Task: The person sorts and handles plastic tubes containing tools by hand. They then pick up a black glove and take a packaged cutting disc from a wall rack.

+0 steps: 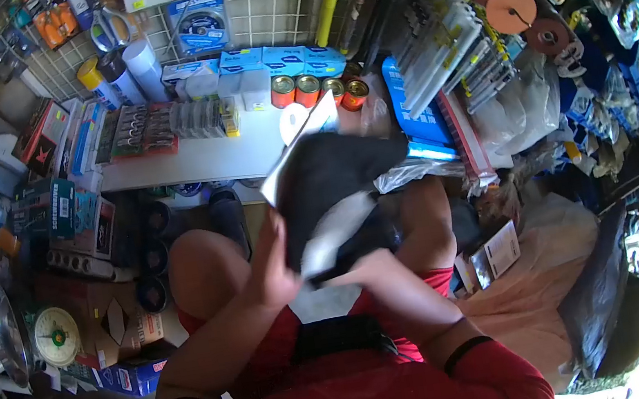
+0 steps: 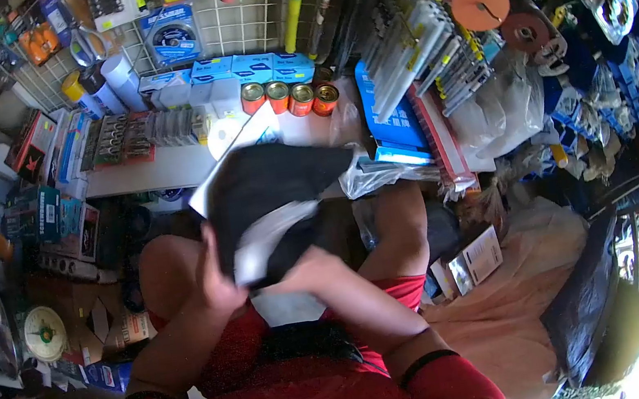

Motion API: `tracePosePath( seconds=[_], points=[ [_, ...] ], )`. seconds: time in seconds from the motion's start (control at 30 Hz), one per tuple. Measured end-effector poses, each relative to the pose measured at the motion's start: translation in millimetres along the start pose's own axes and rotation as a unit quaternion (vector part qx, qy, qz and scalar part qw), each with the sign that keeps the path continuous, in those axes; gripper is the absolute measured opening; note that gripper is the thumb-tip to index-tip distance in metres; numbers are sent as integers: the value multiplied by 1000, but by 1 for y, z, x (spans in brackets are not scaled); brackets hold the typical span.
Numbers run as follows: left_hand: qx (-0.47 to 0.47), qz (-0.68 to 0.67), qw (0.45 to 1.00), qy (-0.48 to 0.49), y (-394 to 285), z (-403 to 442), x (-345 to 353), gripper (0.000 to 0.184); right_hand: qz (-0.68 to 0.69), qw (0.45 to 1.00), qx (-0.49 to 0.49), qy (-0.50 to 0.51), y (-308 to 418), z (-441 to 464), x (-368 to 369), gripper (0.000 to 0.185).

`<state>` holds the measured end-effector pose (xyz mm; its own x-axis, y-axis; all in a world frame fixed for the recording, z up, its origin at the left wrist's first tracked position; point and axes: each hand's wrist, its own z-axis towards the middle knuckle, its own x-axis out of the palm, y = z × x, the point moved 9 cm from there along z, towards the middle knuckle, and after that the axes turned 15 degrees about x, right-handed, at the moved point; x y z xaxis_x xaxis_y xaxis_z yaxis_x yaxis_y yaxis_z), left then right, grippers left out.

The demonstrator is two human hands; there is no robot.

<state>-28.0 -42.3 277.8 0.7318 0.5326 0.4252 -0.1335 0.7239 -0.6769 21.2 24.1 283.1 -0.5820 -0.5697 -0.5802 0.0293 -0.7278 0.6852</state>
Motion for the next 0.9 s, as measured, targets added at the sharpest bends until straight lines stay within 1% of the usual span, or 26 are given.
tracePosePath(
  seconds=[0.03,0.07,0.1,0.13,0.2,0.23,0.27,0.3,0.4,0.47,0.5,0.53,0.57,0.6,0.63,0.67,0.7,0.73,0.77,0.8,0.87,0.9],
  points=[
    [34,68,994,72,-7,-5,9,69,16,999,-34,12,14,7,-11,69],
    [-42,-69,996,24,2,-4,14,76,26,998,-61,12,24,20,-27,68],
    [-112,-200,972,-46,12,-4,19,84,40,997,-69,16,28,24,-32,67],
    [-107,-167,979,-46,18,-15,14,76,53,997,-47,35,18,25,-25,70],
    [-111,21,993,37,10,-6,22,66,113,987,81,85,-34,13,-8,76],
    [-114,52,991,50,8,-5,25,58,152,975,134,88,-59,10,-4,79],
    [-117,82,988,64,6,-5,27,50,197,968,144,64,-75,6,-9,79],
    [-113,50,988,91,5,-6,36,50,173,972,146,57,-77,9,-15,73],
    [-55,-15,989,138,-5,-2,52,50,244,953,156,-82,-67,12,-64,28],
    [-67,15,993,100,-1,-4,46,50,407,875,195,-178,-103,0,-63,22],
    [-88,12,993,78,4,-5,37,49,368,874,236,-213,-88,-1,-66,23],
    [-110,10,992,56,8,-5,24,49,251,933,238,-100,-110,-12,-45,19],
    [-86,26,995,31,-1,7,17,48,300,909,220,-187,-96,-16,-49,15],
    [-62,43,997,7,-10,19,9,50,330,906,215,-155,-79,-12,-56,10],
    [-39,61,997,-18,-20,30,2,54,359,901,211,-122,-62,-7,-62,5],
    [-32,68,996,-56,-21,35,-4,60,387,894,209,-89,-45,-3,-69,5],
    [-24,75,993,-93,-22,40,-10,67,394,893,192,-101,-37,-7,-74,6],
    [-2,102,989,-109,-19,39,-9,72,400,892,178,-111,-31,-12,-77,7],
    [17,129,983,-127,-19,35,-10,77,325,917,172,-154,-29,-18,-86,9],
    [-3,204,976,-70,-21,35,-4,88,350,910,161,-149,-31,-27,-84,10],
    [-6,55,998,-1,-8,33,15,99,359,913,153,-116,-20,-30,-77,17],
    [-32,-26,999,-2,-1,31,20,108,313,919,239,-14,-17,-21,-61,26]
  ],
)
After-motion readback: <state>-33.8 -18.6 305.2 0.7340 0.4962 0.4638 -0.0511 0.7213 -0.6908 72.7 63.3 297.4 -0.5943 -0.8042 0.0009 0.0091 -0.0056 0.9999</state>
